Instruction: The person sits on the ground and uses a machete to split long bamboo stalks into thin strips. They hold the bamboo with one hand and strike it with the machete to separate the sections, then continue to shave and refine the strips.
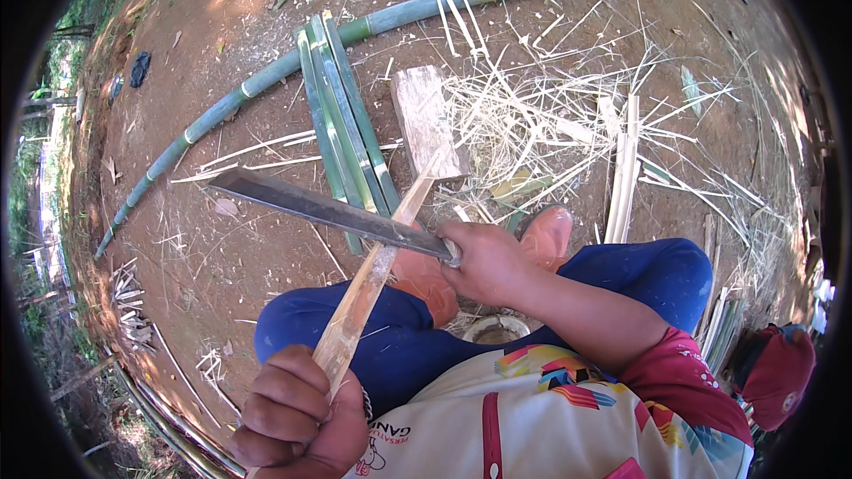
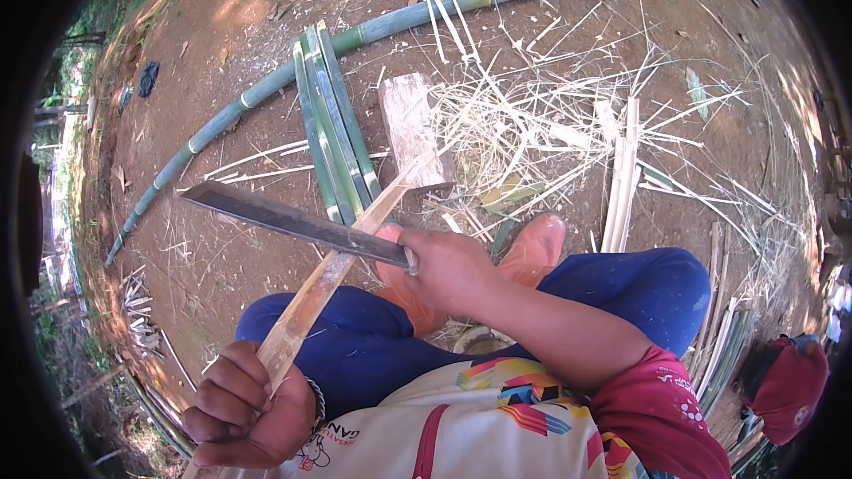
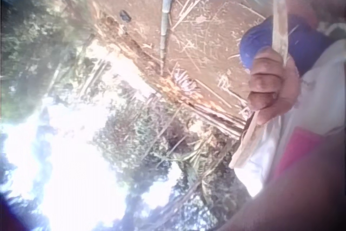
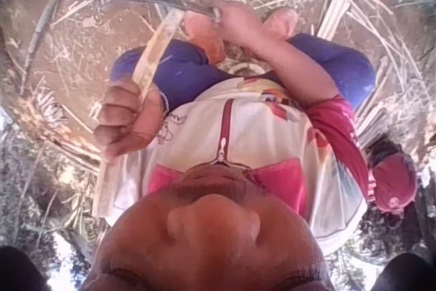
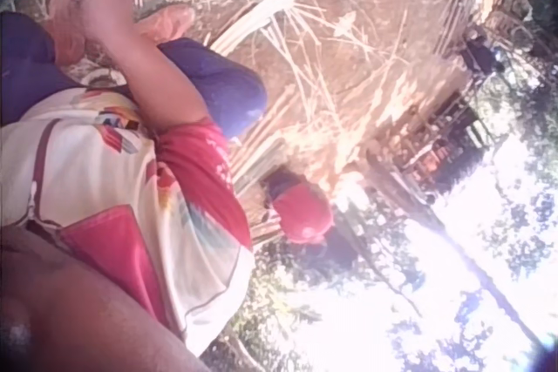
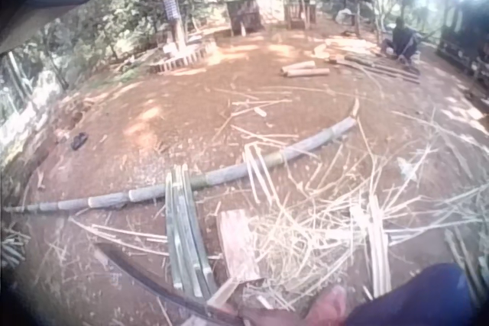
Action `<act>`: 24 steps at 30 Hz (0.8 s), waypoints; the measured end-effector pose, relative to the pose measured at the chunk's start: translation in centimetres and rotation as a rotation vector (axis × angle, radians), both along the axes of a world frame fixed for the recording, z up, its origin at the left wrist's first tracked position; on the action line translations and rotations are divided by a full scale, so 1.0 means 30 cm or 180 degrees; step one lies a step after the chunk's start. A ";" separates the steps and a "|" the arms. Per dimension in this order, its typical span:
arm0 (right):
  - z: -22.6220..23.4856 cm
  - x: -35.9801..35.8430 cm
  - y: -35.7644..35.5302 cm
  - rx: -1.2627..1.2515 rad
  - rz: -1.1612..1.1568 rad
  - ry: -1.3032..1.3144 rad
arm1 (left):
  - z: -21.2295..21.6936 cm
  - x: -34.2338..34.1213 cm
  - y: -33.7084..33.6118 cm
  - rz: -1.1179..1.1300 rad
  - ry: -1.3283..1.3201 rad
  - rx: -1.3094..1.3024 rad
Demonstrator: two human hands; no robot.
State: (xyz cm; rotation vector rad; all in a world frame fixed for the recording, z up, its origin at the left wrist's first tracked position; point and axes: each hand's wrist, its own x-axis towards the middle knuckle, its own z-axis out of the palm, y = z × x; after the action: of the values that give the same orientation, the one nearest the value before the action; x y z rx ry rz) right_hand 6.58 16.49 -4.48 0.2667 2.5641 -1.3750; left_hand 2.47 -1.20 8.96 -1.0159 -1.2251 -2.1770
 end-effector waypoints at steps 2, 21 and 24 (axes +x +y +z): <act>-0.021 -0.018 0.021 -0.0019 -0.0138 -0.0104 | -0.002 0.001 0.001 0.0017 0.0037 -0.0063; -0.050 -0.005 0.024 0.0137 -0.0084 -0.0080 | 0.009 0.008 0.028 0.0080 0.0019 -0.0170; -0.020 0.000 0.012 0.0078 0.0038 -0.0043 | 0.012 -0.007 0.033 0.0040 0.0057 -0.0058</act>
State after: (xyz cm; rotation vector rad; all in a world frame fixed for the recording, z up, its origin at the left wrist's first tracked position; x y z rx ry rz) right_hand 6.59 16.84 -5.09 0.2634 2.5689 -1.3339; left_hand 2.25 -0.22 9.33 -1.0300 -1.2423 -2.1464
